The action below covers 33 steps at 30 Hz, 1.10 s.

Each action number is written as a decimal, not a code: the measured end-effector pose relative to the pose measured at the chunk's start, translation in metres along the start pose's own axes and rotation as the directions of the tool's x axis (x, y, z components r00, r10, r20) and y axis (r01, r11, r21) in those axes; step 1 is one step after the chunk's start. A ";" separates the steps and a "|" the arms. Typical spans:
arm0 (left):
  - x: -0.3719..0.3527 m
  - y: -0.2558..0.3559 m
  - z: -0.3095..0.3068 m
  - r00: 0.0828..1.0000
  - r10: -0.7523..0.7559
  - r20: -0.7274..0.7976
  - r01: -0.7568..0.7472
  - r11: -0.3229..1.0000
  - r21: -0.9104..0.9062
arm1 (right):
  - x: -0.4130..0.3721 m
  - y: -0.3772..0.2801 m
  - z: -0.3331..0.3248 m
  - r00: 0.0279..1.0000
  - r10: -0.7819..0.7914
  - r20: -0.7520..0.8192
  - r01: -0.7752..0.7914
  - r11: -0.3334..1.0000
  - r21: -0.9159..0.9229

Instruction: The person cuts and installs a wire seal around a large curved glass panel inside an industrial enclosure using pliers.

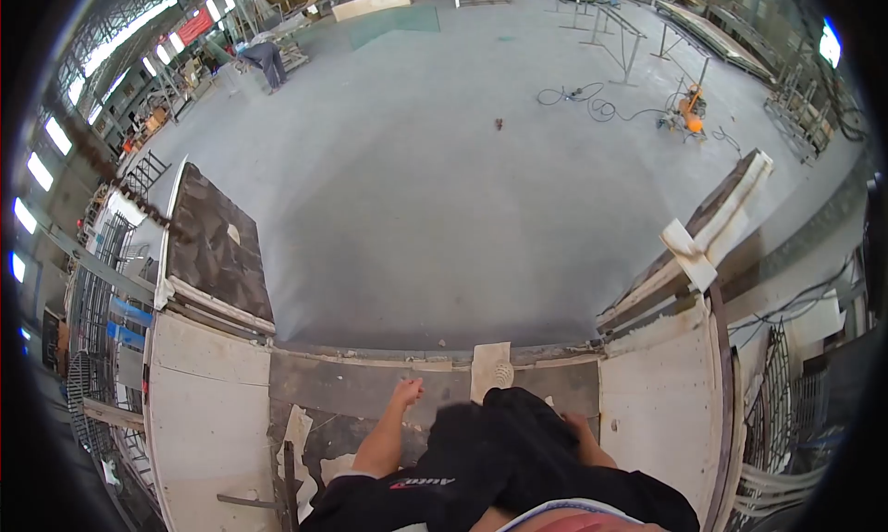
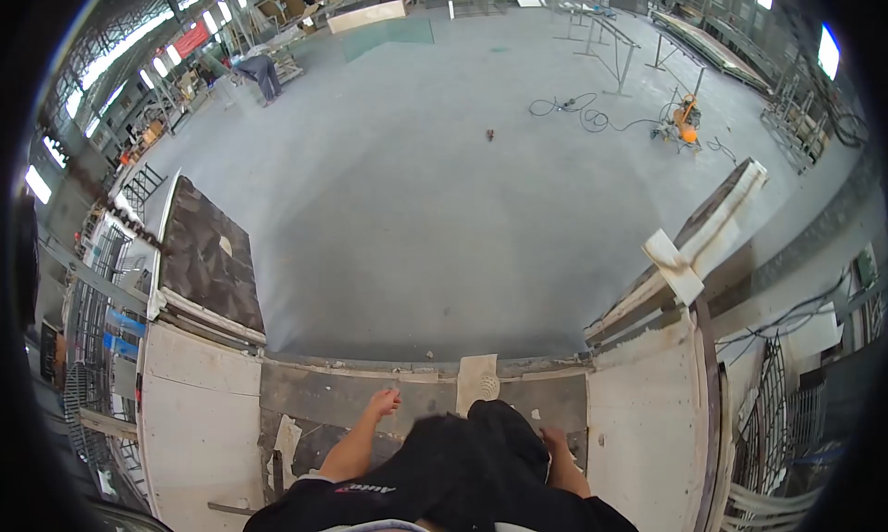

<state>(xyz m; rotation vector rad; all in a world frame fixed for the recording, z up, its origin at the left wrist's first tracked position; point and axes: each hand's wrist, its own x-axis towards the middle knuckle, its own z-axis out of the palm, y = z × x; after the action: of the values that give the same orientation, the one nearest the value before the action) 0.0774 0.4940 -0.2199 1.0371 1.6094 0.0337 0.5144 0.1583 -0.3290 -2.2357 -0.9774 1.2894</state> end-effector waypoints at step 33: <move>0.815 0.737 0.010 0.996 0.060 0.071 -0.061 0.998 0.010 | 0.917 -0.210 -0.153 0.645 0.702 0.300 -0.705 0.396 0.588</move>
<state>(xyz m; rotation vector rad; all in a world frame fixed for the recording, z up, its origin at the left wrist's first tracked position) 0.5665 1.4458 -0.4676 1.0846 1.5160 0.0273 0.8765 0.9717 -0.6692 -2.0279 0.5626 1.6030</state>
